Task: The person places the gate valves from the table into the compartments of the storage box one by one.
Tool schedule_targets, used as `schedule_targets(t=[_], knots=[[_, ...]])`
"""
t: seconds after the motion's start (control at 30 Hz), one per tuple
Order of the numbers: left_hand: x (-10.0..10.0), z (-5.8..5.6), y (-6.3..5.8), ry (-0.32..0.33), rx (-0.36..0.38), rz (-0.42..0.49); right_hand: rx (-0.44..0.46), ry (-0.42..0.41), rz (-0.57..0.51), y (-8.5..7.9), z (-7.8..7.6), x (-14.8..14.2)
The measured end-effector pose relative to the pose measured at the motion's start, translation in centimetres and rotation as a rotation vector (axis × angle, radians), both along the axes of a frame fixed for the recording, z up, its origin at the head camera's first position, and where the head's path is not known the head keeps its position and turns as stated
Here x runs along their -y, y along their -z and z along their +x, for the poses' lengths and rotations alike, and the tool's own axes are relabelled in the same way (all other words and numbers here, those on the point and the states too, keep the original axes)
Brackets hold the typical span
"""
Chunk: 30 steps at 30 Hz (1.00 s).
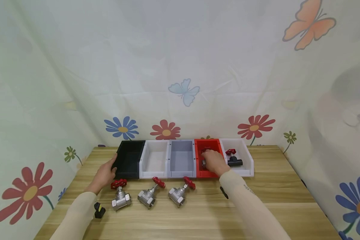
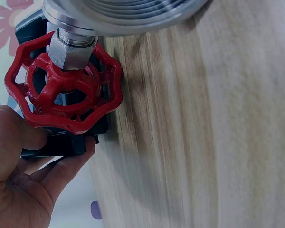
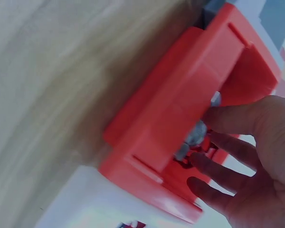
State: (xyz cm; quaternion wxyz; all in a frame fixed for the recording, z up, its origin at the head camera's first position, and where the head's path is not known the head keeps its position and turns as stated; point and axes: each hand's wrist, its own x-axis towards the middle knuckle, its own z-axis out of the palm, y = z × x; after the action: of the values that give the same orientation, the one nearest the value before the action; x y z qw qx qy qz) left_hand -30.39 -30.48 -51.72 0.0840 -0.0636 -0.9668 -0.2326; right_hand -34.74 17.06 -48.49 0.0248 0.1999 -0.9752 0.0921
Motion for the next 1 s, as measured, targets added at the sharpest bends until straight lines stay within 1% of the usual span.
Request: schedule_targets(t=[0.1, 0.2, 0.3, 0.5, 0.73, 0.83, 1.0], knots=[[0.1, -0.1, 0.1, 0.000, -0.005, 0.002, 0.012, 0.019, -0.003, -1.0, 0.3, 0.1], [0.1, -0.1, 0.2, 0.000, -0.006, 0.002, 0.026, 0.036, -0.004, -1.5, 0.6, 0.1], [0.2, -0.1, 0.2, -0.002, -0.006, 0.003, 0.030, 0.036, -0.007, -2.1, 0.9, -0.1], [0.2, 0.1, 0.2, -0.006, 0.000, 0.010, 0.000, 0.012, -0.009, -3.0, 1.7, -1.1], [0.1, 0.0, 0.2, -0.003, -0.001, 0.001, -0.011, 0.042, -0.041, -3.9, 2.5, -2.7], [0.1, -0.1, 0.1, -0.006, 0.003, 0.002, -0.030, 0.052, -0.049, -4.1, 2.8, -3.5], [0.1, -0.1, 0.1, -0.007, 0.012, 0.007, -0.083, 0.041, -0.055, -4.3, 3.2, -4.9]])
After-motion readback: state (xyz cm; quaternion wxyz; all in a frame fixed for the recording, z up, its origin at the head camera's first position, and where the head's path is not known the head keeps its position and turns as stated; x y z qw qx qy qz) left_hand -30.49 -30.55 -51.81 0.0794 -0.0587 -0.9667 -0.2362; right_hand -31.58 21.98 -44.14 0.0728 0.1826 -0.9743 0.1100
